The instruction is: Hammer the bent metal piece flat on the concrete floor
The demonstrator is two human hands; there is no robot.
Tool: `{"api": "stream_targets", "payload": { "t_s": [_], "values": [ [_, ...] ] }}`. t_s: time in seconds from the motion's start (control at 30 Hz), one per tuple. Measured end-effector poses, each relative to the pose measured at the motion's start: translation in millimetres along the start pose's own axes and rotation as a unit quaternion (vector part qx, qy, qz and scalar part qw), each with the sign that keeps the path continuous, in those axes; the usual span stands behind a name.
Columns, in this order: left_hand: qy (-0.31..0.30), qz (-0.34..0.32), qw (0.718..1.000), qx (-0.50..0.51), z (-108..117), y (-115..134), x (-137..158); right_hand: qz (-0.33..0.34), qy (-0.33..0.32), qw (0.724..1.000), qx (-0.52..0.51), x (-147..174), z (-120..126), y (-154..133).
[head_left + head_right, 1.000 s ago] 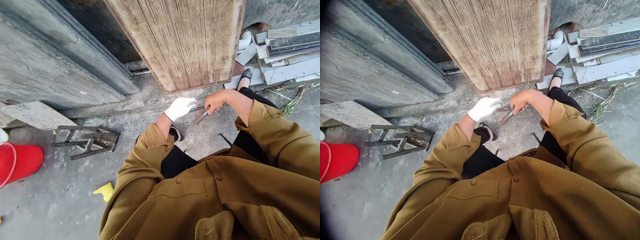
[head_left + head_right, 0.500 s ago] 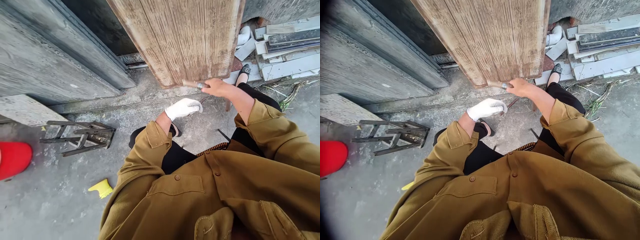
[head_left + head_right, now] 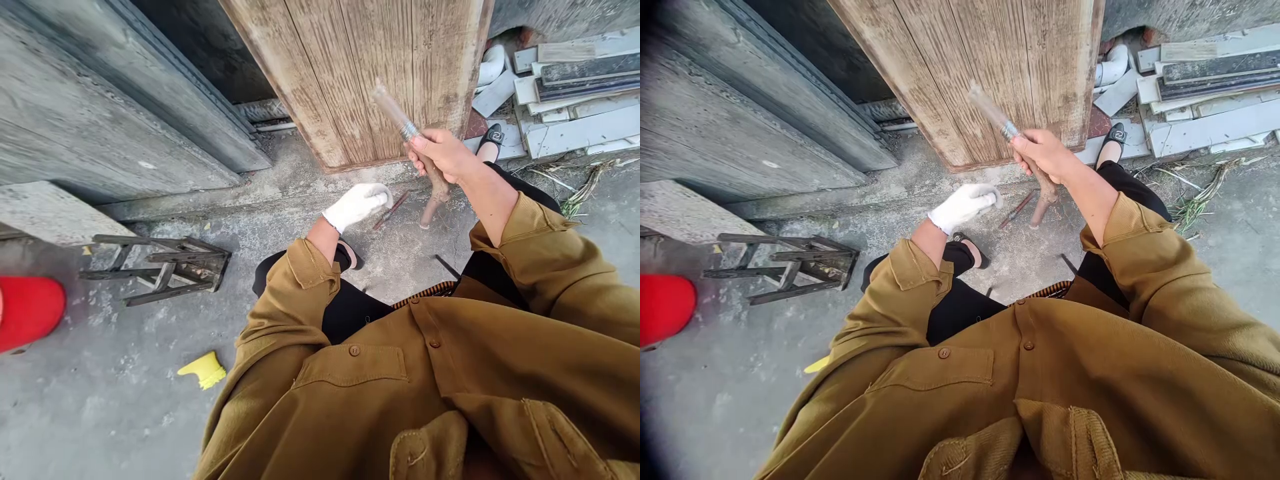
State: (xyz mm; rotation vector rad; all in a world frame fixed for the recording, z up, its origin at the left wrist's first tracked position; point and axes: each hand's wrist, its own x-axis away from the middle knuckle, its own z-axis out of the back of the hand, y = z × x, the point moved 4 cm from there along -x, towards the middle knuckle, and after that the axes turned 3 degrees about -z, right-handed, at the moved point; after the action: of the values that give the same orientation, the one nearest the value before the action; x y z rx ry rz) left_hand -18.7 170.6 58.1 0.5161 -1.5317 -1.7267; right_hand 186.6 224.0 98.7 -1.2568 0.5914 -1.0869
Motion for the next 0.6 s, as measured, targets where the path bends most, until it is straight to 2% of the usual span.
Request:
{"api": "stream_targets", "payload": {
  "t_s": [0.07,0.1,0.17,0.23,0.27,0.33,0.4,0.47,0.53,0.6],
  "values": [
    [-0.044,0.005,0.999,-0.003,-9,3,1,-0.026,0.033,0.994,0.098,-7,1,8],
    [-0.057,0.001,0.998,-0.014,-10,5,2,-0.049,0.018,0.983,0.176,-8,-1,12],
    [-0.049,-0.015,0.997,-0.055,-7,7,4,-0.097,-0.073,0.935,0.332,-6,-10,19],
    [-0.017,-0.018,0.995,-0.096,3,6,5,-0.133,-0.201,0.88,0.41,3,-21,24],
    [-0.005,-0.013,0.994,-0.111,8,4,6,-0.145,-0.261,0.861,0.411,9,-26,25],
    [0.005,-0.003,0.992,-0.124,16,0,7,-0.142,-0.368,0.849,0.352,21,-36,22],
    [0.025,-0.007,0.992,-0.122,20,-4,6,-0.105,-0.43,0.861,0.252,29,-41,13],
    [0.079,-0.013,0.991,-0.111,23,-6,4,-0.048,-0.407,0.903,0.126,28,-37,-1],
    [0.107,-0.005,0.99,-0.096,21,-7,1,-0.006,-0.292,0.956,0.021,20,-24,-11],
    [0.083,-0.001,0.992,-0.091,14,-5,0,0.009,-0.152,0.987,-0.044,10,-11,-12]
  ]
}}
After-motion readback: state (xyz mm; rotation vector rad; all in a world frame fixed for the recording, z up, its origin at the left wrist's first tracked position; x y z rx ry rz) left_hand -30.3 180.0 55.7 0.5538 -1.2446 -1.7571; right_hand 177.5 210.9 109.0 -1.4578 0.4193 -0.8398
